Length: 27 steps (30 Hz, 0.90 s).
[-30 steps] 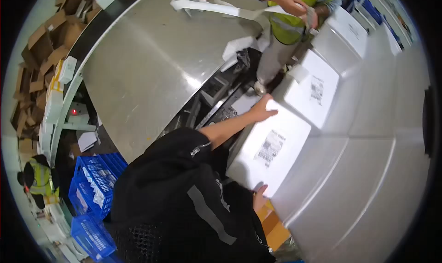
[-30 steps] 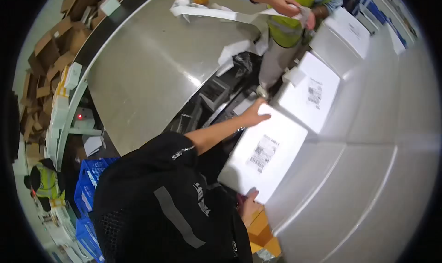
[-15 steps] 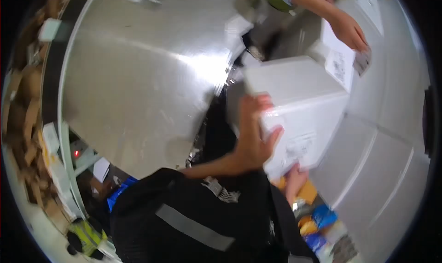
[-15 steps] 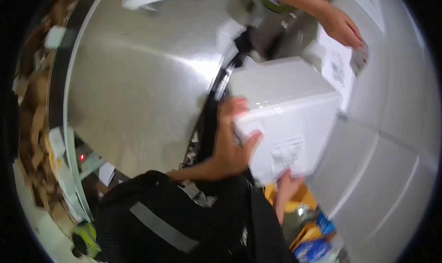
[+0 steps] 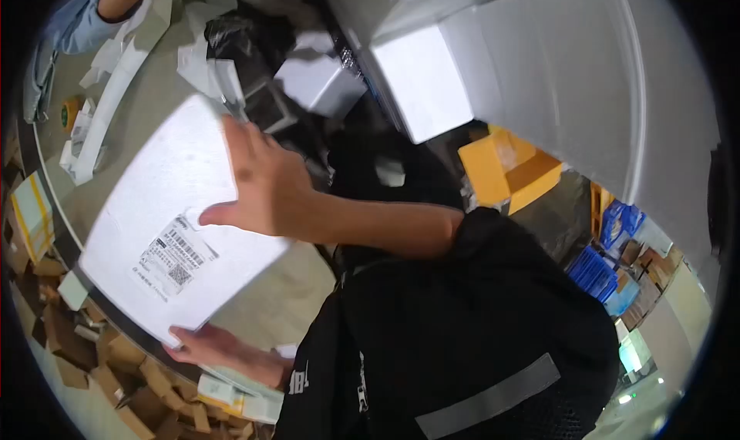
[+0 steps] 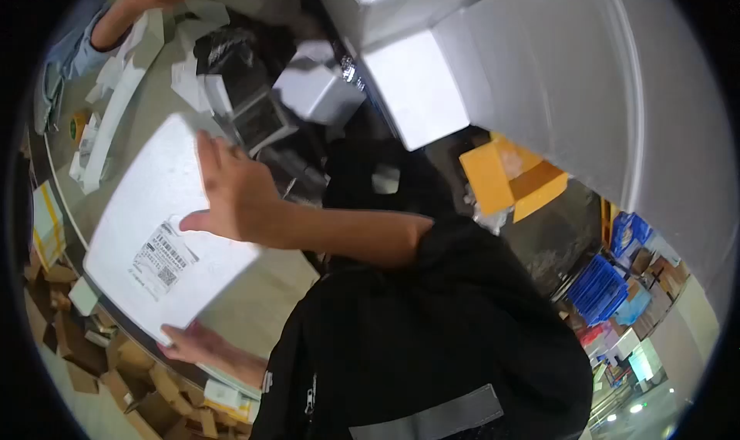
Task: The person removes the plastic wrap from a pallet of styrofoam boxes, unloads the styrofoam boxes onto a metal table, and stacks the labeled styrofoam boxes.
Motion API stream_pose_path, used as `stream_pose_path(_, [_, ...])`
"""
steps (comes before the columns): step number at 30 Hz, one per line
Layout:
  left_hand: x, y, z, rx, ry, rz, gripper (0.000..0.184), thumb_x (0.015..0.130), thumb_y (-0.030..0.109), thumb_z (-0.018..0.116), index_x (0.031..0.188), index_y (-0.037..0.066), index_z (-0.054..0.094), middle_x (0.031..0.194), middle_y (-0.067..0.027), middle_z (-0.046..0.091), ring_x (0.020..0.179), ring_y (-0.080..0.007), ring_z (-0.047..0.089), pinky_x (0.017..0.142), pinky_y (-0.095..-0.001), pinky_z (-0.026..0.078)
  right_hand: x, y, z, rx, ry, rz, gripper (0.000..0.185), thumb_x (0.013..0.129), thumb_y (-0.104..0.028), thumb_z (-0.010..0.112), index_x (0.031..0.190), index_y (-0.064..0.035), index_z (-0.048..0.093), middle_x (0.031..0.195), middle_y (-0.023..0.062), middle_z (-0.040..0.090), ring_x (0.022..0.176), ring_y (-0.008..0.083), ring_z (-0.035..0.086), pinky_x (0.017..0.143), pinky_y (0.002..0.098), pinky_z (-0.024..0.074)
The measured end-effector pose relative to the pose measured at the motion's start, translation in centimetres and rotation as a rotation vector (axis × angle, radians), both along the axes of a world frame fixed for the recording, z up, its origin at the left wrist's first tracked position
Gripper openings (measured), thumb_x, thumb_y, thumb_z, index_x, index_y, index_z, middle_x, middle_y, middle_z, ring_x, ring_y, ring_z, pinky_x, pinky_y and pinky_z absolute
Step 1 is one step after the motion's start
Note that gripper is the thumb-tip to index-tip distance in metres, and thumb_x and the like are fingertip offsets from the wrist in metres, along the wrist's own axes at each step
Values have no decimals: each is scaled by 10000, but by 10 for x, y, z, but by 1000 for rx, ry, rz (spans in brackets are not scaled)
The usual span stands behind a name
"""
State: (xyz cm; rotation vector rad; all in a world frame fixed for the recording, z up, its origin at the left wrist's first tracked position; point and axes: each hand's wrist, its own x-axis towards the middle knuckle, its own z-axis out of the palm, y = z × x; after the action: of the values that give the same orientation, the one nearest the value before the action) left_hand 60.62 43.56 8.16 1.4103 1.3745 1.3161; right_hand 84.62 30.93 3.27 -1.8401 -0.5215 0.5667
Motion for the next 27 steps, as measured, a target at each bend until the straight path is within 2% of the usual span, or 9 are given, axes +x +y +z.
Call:
stream_pose_path(6, [-92,42,-70,-396,7,8,473,933,332,462,1194,-62,478,1260,-236,483,1081,-340,542,886,-472,477,-37,58,22,-97,-122,295,939,707,-327,764,1335,149,253,1125,264,473,1049,364,520,753,364,520])
stream_pose_path(11, [-165,82,-64,-223,86,209,455,913,313,505,1181,-54,504,1194,-214,527,1034,-317,562,859,-446,485,-106,104,-46,252,57,553,748,779,-266,710,1312,118,352,1113,246,522,1037,308,542,718,355,521])
stream_pose_path(14, [-117,83,5,186,692,482,388,937,260,492,1176,-44,462,1022,-155,571,916,-258,579,810,-408,503,-35,72,-63,451,603,637,444,815,-225,684,1152,34,557,989,170,628,914,265,614,719,334,512])
stream_pose_path(16, [6,12,23,433,378,103,329,937,212,492,1167,-22,461,1007,-134,574,903,-236,579,782,-384,512,0,42,-114,697,712,-61,170,858,-169,638,938,-19,635,795,93,654,753,153,629,688,307,501])
stream_pose_path(18, [-25,-26,-32,-43,46,-341,306,931,166,499,1189,9,455,1007,-122,573,903,-241,578,751,-373,520,60,-10,-202,31,479,-138,254,865,-207,608,993,12,616,825,125,663,782,203,651,700,310,508])
stream_pose_path(19, [95,-73,-49,-212,97,-718,344,931,126,494,1247,15,417,1066,-125,559,944,-244,575,809,-365,507,96,-35,-230,-320,429,-143,327,841,-237,620,1023,34,611,872,159,672,797,254,661,703,322,508])
stream_pose_path(22, [210,-127,-221,-777,267,-874,657,844,20,645,1388,-8,278,1301,-201,452,1167,-281,493,924,-338,429,114,-97,-406,-522,101,-118,491,783,-294,674,1110,58,573,962,231,654,885,310,651,770,376,508])
stream_pose_path(25, [191,-124,-506,-809,503,-747,802,831,337,706,1424,33,259,1358,-205,411,1193,-287,462,984,-385,391,137,-103,-480,-684,-16,5,535,753,-294,701,1115,76,566,1001,253,643,937,332,641,805,396,503])
stream_pose_path(27, [215,-112,-548,-922,586,-704,819,824,372,704,1424,33,261,1358,-203,414,1194,-284,461,987,-384,388,143,-97,-530,-465,43,-79,589,733,-342,734,1098,91,569,1021,263,638,957,347,636,817,398,504])
